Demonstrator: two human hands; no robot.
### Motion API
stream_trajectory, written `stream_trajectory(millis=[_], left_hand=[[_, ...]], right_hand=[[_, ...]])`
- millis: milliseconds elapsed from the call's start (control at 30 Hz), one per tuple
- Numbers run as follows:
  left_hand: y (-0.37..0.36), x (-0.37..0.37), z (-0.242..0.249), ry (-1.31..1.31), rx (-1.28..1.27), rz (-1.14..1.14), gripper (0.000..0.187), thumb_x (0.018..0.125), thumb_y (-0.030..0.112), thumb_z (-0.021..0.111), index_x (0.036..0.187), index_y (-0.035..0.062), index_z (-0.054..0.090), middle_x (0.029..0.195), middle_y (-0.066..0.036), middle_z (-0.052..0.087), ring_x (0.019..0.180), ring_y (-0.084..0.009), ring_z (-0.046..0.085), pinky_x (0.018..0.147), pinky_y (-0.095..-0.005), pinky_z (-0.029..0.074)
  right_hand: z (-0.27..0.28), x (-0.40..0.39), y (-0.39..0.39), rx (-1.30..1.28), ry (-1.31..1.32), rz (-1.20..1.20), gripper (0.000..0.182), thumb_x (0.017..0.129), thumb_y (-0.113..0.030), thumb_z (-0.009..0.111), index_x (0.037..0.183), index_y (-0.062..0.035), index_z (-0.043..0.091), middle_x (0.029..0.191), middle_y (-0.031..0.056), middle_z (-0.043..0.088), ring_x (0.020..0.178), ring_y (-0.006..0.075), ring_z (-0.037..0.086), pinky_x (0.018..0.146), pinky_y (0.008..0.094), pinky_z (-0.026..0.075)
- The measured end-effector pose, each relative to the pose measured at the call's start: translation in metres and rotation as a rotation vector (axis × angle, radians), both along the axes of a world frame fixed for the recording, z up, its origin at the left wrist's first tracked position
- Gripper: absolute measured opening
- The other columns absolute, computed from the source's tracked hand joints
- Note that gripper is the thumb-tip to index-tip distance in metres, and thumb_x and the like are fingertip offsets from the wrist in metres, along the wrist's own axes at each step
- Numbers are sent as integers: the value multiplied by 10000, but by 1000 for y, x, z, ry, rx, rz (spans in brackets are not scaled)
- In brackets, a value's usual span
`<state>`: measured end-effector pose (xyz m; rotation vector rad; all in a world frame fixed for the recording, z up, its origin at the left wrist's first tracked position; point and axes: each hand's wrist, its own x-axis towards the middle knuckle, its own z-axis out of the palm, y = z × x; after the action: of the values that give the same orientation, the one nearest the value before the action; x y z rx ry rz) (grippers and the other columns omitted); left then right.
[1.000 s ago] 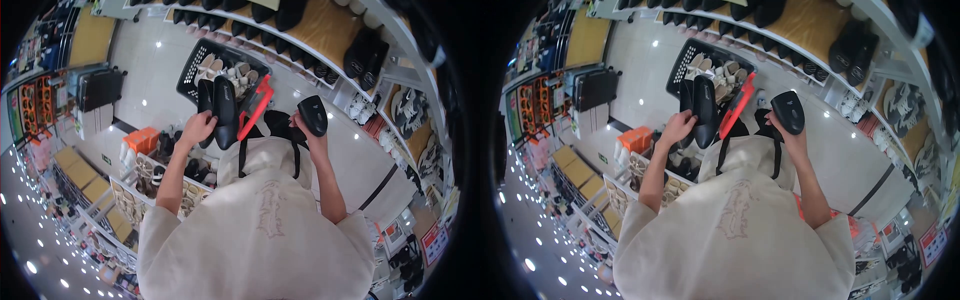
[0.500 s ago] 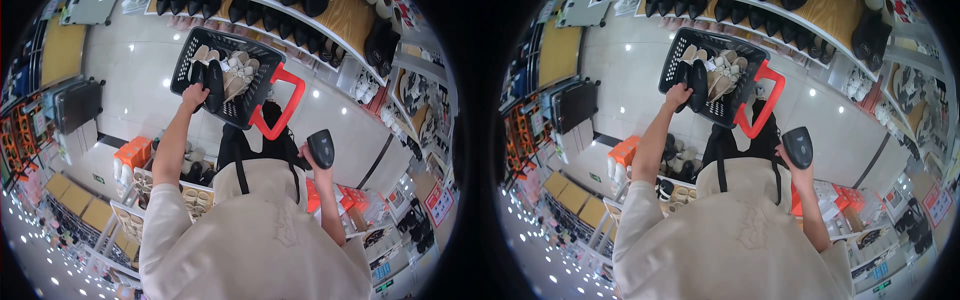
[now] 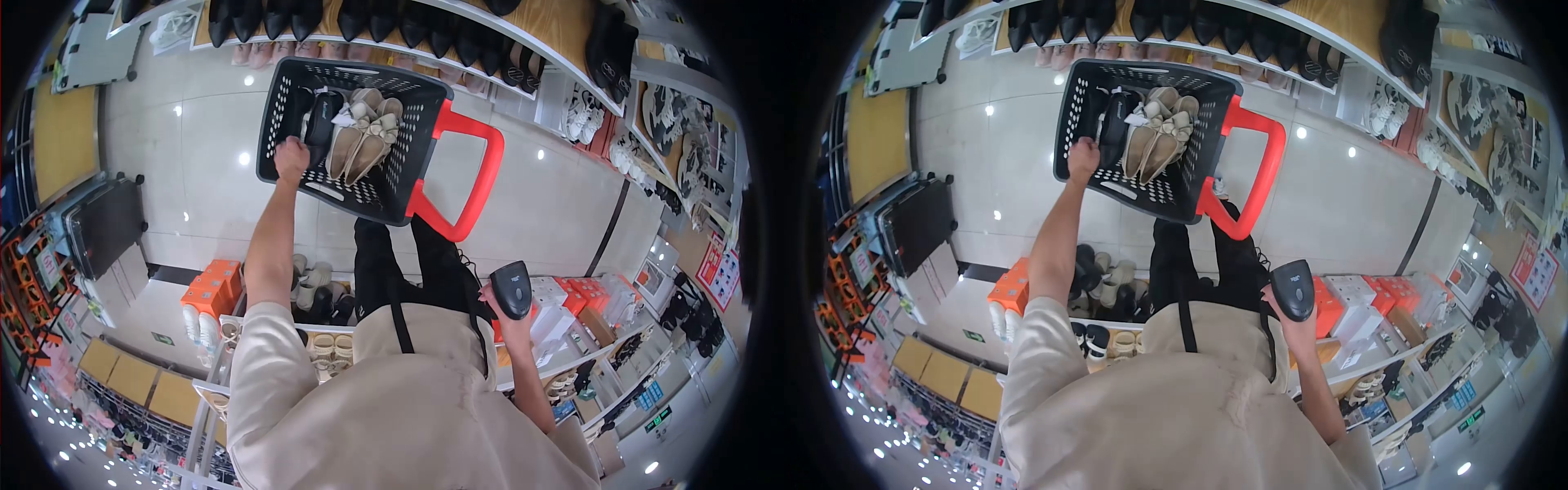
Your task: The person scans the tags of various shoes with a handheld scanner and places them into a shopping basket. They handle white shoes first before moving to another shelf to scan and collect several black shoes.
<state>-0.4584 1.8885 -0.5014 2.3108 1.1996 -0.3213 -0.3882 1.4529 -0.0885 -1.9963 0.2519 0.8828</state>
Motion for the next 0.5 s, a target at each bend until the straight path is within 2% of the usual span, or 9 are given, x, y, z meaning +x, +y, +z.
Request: stream_trajectory(millis=[33, 67, 100, 167, 200, 233, 367, 433, 500], left_hand=[[-9, 3, 6, -15, -86, 102, 274, 943, 262, 514, 1018, 78, 703, 1005, -198, 722, 1016, -410, 667, 887, -509, 537], [-21, -1, 8, -121, -156, 106, 293, 942, 264, 513, 1009, 63, 716, 965, -225, 719, 950, -428, 683, 861, -501, 546], [-40, -2, 25, -212, -157, 67, 297, 942, 280, 535, 1002, 57, 722, 949, -227, 716, 935, -406, 694, 843, -494, 544], [-77, -14, 46, -334, -407, 133, 254, 966, 263, 558, 1025, 62, 701, 941, -211, 716, 934, -402, 692, 817, -466, 541], [-97, -20, 50, -532, -383, 60, 231, 985, 220, 540, 1036, 52, 690, 956, -191, 717, 925, -384, 691, 815, -441, 540], [-118, -23, 75, -562, -375, 28, 218, 993, 192, 540, 1020, 32, 686, 959, -164, 715, 893, -320, 697, 813, -387, 536], [-187, -22, 172, -701, -655, 162, 209, 993, 197, 611, 1057, 1, 643, 907, -114, 719, 842, -174, 681, 769, -312, 529], [-207, -17, 219, -762, -808, 157, 215, 988, 209, 632, 1026, -1, 614, 862, -94, 715, 818, -150, 681, 752, -298, 529], [-221, -8, 248, -637, -778, 137, 223, 973, 220, 655, 932, 12, 583, 731, -58, 658, 711, -133, 650, 670, -302, 510]], right_hand=[[2, -2, -1, 7, -5, -5, 120, 912, -69, 700, 999, 12, 678, 948, 61, 714, 880, 140, 675, 832, 295, 526], [4, -4, -2, 29, -20, 0, 121, 912, -67, 700, 999, 14, 680, 947, 59, 715, 877, 139, 676, 831, 294, 526], [6, -5, -3, 53, -35, 5, 122, 911, -65, 700, 1000, 16, 681, 945, 57, 715, 874, 139, 676, 831, 292, 526], [12, -7, -2, 69, -49, -5, 128, 910, -68, 704, 1003, 19, 690, 950, 58, 722, 878, 138, 680, 832, 288, 526], [15, -7, -2, 72, -56, -11, 135, 909, -71, 708, 1005, 22, 699, 954, 60, 729, 883, 136, 684, 832, 285, 527], [19, -6, -1, 63, -52, -14, 150, 906, -83, 716, 1011, 23, 710, 961, 65, 738, 892, 136, 690, 834, 285, 528], [23, 0, -3, 116, -93, -7, 188, 892, -105, 740, 1034, 17, 730, 986, 79, 761, 926, 141, 711, 852, 284, 532], [21, 5, -4, 189, -109, -9, 196, 889, -104, 746, 1042, 17, 727, 986, 78, 762, 926, 138, 709, 854, 285, 528], [29, 17, -2, 220, -168, 12, 201, 889, -103, 748, 1049, 17, 725, 986, 76, 761, 919, 130, 703, 848, 282, 525]])
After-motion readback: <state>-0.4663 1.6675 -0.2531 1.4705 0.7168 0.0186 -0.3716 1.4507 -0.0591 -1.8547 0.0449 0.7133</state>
